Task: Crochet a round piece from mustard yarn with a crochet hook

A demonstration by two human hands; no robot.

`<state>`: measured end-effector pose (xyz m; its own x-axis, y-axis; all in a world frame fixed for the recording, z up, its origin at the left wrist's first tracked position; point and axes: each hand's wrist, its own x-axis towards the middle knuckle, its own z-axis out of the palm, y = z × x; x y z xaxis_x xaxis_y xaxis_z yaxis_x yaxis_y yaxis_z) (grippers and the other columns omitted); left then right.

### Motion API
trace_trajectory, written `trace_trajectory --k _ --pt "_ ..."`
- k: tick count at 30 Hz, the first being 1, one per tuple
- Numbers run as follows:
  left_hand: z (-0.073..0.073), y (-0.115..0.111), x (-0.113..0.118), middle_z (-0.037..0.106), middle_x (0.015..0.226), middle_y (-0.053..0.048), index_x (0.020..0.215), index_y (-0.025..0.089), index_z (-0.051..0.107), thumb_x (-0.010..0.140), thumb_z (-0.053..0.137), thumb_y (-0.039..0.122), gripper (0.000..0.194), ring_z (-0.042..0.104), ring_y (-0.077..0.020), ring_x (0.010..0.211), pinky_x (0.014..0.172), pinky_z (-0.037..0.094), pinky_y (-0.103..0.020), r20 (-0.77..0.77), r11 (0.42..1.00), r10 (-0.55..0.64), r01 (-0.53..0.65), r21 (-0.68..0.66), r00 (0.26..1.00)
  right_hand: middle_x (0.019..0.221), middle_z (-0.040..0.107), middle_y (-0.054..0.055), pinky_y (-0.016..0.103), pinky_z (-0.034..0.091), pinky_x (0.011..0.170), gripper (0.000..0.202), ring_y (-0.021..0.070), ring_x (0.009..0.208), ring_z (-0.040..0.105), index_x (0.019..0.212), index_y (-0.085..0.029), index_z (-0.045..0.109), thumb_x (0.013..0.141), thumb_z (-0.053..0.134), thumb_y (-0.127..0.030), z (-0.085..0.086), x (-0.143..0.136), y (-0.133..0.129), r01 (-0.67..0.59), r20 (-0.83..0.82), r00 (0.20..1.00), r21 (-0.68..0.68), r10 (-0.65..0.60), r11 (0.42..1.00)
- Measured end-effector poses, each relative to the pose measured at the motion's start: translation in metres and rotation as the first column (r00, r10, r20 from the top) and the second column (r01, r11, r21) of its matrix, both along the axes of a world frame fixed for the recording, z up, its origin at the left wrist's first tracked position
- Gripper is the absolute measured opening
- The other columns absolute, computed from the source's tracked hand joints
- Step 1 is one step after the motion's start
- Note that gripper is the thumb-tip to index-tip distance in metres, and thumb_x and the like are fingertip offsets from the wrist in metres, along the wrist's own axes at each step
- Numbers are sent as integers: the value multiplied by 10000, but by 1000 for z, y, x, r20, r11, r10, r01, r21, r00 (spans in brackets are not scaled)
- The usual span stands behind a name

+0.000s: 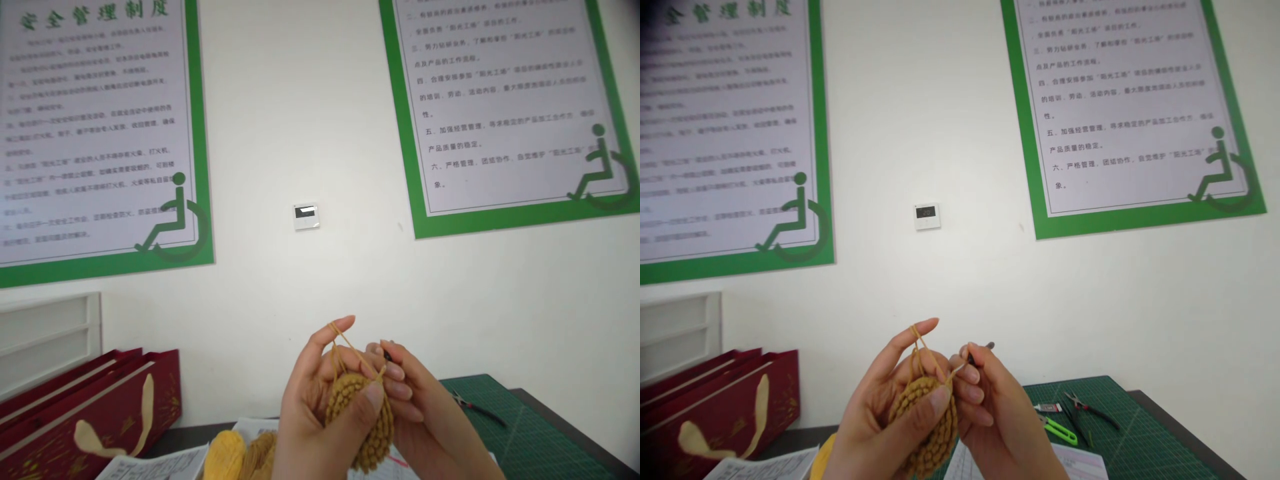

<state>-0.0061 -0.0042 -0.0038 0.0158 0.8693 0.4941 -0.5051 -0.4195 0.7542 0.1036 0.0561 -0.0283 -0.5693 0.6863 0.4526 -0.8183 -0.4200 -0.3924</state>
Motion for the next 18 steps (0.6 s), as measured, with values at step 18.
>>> trace_trajectory --k 18 --pt "5 -1 0 680 762 6 1224 248 625 711 852 195 563 670 -185 631 571 520 -302 -55 996 -84 81 -43 995 489 513 -30 220 191 340 404 80 369 336 589 -206 563 936 559 -414 2 2 -21 497 168 834 184 -525 848"
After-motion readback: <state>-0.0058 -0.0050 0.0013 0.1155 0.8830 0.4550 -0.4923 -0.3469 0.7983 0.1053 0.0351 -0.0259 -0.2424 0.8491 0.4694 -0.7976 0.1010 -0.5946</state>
